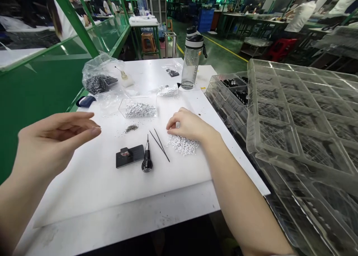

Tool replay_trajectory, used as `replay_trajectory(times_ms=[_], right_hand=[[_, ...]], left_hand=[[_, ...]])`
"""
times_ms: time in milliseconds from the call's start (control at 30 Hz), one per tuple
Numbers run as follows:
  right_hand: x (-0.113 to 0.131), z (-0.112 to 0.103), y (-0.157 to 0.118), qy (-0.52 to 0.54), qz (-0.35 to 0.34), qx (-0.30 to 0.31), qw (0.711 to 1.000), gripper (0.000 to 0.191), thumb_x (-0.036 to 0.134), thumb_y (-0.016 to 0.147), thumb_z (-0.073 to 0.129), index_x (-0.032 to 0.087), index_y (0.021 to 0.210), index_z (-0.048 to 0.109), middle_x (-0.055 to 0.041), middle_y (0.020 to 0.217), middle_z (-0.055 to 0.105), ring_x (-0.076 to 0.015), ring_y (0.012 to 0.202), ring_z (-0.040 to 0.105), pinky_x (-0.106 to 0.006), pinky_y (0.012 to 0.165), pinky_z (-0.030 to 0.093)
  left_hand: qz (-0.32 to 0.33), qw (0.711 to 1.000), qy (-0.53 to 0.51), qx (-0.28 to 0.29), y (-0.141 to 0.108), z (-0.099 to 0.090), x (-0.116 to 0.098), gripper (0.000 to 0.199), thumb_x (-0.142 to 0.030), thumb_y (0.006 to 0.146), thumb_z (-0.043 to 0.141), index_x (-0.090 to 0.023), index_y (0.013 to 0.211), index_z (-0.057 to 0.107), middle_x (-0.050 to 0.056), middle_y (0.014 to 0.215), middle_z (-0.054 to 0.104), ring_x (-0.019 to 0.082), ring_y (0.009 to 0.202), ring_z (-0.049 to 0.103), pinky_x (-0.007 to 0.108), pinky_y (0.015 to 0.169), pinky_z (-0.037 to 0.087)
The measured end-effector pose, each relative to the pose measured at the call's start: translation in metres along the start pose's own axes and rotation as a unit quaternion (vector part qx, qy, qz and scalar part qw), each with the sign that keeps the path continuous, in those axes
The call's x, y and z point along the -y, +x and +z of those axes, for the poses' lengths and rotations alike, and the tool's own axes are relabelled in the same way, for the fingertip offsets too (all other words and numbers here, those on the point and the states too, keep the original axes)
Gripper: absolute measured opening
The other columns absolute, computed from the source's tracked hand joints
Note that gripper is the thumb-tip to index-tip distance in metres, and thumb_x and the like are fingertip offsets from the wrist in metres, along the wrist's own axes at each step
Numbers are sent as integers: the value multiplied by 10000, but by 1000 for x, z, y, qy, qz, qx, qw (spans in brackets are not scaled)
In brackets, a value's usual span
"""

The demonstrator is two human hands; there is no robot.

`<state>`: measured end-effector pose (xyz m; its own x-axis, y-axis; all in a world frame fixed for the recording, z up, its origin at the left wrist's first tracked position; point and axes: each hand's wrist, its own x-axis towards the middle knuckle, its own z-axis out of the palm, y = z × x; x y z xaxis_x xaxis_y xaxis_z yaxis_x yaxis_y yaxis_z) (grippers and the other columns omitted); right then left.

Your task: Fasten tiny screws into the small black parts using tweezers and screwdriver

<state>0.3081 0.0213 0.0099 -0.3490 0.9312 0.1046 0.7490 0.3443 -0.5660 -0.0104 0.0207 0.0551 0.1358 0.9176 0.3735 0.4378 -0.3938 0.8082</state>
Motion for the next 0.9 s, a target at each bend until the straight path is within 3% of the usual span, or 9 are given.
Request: replay_trajectory(times_ms=[133, 233, 300, 367, 467, 600, 733, 900], right_hand=[[2, 1, 0, 7, -6, 6, 1000, 123, 216, 828, 675, 224, 864, 793, -70, 853, 738, -257, 1005, 597, -380, 833, 490], [6, 0, -1, 16, -12, -6, 1000, 124, 190, 823, 657, 223, 865, 769, -57, 868, 732, -238, 960, 611, -364, 815, 481], [9, -1, 0, 24, -18, -24, 999, 99, 191, 826, 652, 220, 857, 741, -52, 912, 732, -231, 961, 616, -365, 842, 475], [11, -1, 0, 32, -18, -46, 998, 76, 192, 835, 638, 220, 851, 708, -48, 936, 732, -226, 949, 621, -369, 858, 472], [11, 0, 0, 49, 0, -74, 996, 75, 188, 852, 605, 221, 869, 670, -47, 926, 735, -218, 886, 646, -368, 815, 482], [11, 1, -1, 80, 20, -93, 992, 58, 183, 846, 608, 212, 875, 649, -61, 918, 753, -219, 861, 682, -364, 771, 496], [17, 2, -1, 120, 10, -88, 989, 47, 227, 841, 661, 214, 823, 702, -40, 866, 759, -195, 802, 672, -341, 731, 503], [32, 11, -1, 171, -17, -57, 984, 72, 290, 793, 770, 218, 800, 778, -25, 813, 765, -161, 701, 634, -315, 657, 497]], left_hand=[[12, 996, 85, 20, 34, 12, -4, 347, -361, 784, 813, -301, 1123, 773, 10, 860, 796, 227, 752, 695, 369, 665, 565], [42, 985, 154, 61, 67, 28, 9, 383, -306, 797, 756, -250, 1176, 752, 36, 871, 810, 224, 708, 689, 379, 673, 555], [55, 980, 178, 72, 85, 38, 21, 410, -291, 783, 747, -259, 1192, 743, 29, 863, 811, 246, 776, 704, 408, 749, 560], [64, 975, 199, 74, 98, 44, 30, 437, -270, 771, 736, -249, 1208, 735, 41, 893, 813, 284, 884, 710, 437, 810, 550], [68, 971, 216, 83, 102, 44, 32, 384, -236, 785, 690, -239, 1163, 755, 47, 903, 815, 268, 798, 700, 434, 805, 537], [66, 974, 203, 75, 76, 30, 14, 305, -265, 880, 609, -255, 1144, 761, 34, 954, 819, 194, 626, 630, 398, 758, 520], [62, 983, 144, 96, 26, 18, -2, 299, -419, 947, 618, -230, 1136, 753, 62, 1000, 814, 227, 849, 710, 350, 748, 543], [80, 977, 86, 179, -26, 26, 6, 276, -397, 905, 680, -244, 1123, 748, 57, 1114, 794, 249, 1038, 712, 364, 824, 577]])
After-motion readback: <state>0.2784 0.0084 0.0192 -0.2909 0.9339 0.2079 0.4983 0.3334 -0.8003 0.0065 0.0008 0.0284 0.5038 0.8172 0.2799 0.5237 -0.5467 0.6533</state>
